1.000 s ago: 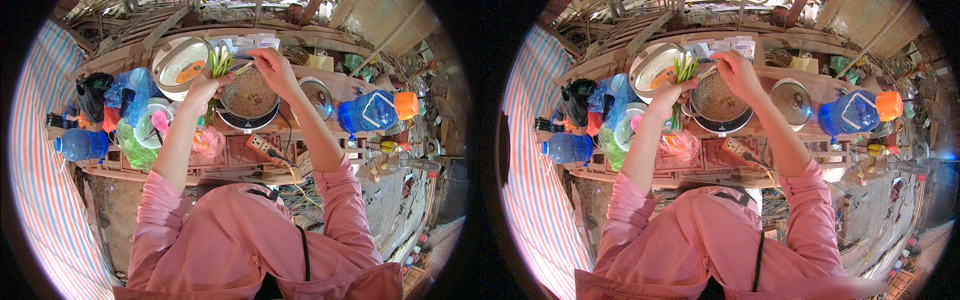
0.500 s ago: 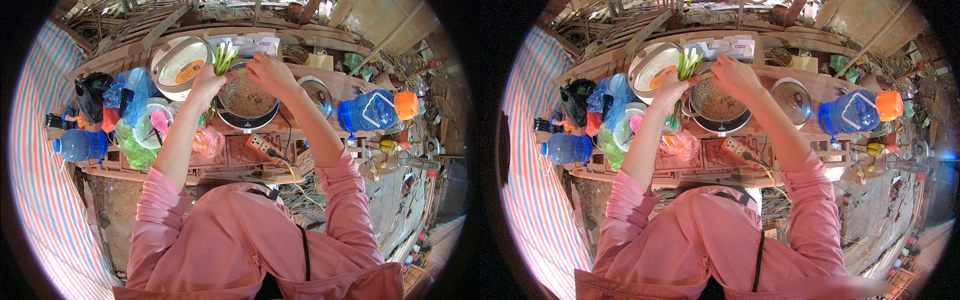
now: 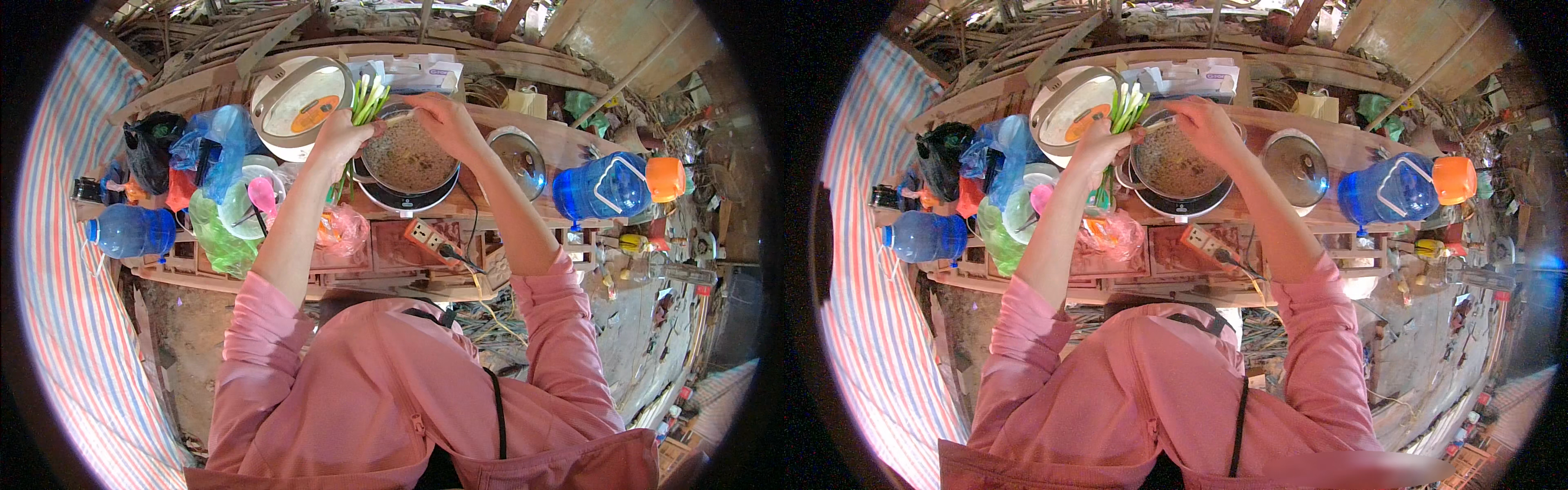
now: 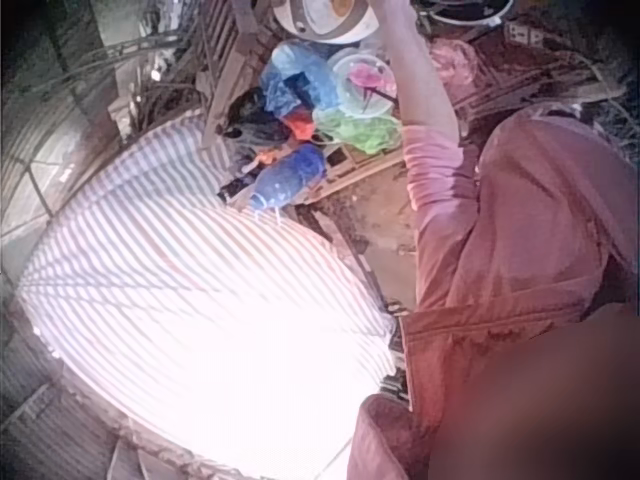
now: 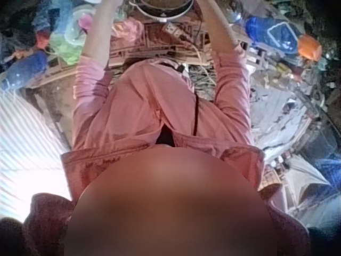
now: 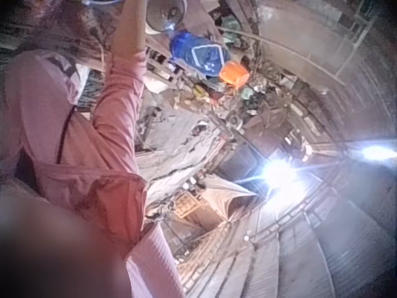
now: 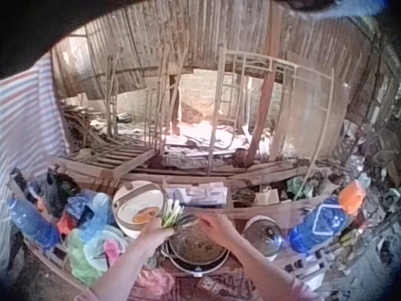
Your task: The person adds chopped green onions to a pot of boiling liquid on an electric hot plate. They use chopsticks to stir the contents and adjust the power outlet switch. The person handles a plastic bag and a bundle of green onions during the process.
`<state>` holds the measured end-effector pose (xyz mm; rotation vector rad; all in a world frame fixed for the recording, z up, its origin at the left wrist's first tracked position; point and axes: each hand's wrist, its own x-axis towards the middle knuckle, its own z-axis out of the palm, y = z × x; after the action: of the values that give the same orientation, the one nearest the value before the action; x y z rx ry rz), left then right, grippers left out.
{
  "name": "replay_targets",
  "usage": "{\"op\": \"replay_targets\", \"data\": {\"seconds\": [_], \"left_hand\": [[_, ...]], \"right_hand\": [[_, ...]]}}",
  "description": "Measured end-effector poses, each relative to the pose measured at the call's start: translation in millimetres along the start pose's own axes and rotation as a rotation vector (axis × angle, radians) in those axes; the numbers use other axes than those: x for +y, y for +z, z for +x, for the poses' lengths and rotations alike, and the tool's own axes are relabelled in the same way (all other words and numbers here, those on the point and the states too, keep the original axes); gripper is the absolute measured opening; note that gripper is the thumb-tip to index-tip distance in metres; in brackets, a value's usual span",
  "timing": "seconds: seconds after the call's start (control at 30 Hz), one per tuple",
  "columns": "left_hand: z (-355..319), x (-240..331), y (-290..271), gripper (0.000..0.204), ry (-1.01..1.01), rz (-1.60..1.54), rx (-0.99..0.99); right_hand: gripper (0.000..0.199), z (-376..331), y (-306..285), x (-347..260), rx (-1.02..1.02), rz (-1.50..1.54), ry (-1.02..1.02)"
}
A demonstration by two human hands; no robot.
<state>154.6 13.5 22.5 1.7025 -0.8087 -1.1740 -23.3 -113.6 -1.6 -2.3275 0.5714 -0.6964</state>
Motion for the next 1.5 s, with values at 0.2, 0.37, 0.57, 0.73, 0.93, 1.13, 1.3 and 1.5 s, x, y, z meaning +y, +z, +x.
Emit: {"op": "replay_targets", "data": {"seconds": [0.2, 0.37, 0.57, 0.73, 0.93, 1.13, 1.3, 1.5], "left_hand": [[-2.3, 12.9, 9.1, 0.017, -0.017, -0.007, 0.020], [2.7, 17.2, 7.2, 0.015, -0.003, -0.047, -0.048], [5.7, 15.5, 9.4, 0.016, 0.030, -0.265, -0.127], [3.8, 17.6, 6.1, 0.017, 0.009, -0.233, -0.144], [5.4, 13.1, 9.0, 0.017, -0.073, -0.142, -0.092], [5.9, 16.4, 15.1, 0.020, -0.050, -0.269, -0.136], [-2.4, 23.1, 10.7, 0.018, -0.070, -0.192, -0.111], [4.9, 21.2, 8.7, 0.014, -0.019, -0.218, -0.153]], "right_hand": [[0.020, 1.7, -8.7, -16.8, -0.124, -0.407, -0.320], [0.015, 5.7, -15.5, -23.0, -0.105, -0.494, -0.370], [0.017, 8.1, 0.6, -20.5, 0.058, 0.076, 0.048], [0.023, 5.2, -3.8, -8.3, 0.041, 0.391, 0.422], [0.029, -4.6, -11.4, -16.7, 0.003, 0.011, 0.016], [0.018, -0.7, -18.7, -23.8, -0.011, -0.237, -0.164], [0.015, 2.6, -24.1, -21.9, 0.024, -0.389, -0.207], [0.015, 3.0, -22.0, -25.8, -0.049, -0.614, -0.385]]}}
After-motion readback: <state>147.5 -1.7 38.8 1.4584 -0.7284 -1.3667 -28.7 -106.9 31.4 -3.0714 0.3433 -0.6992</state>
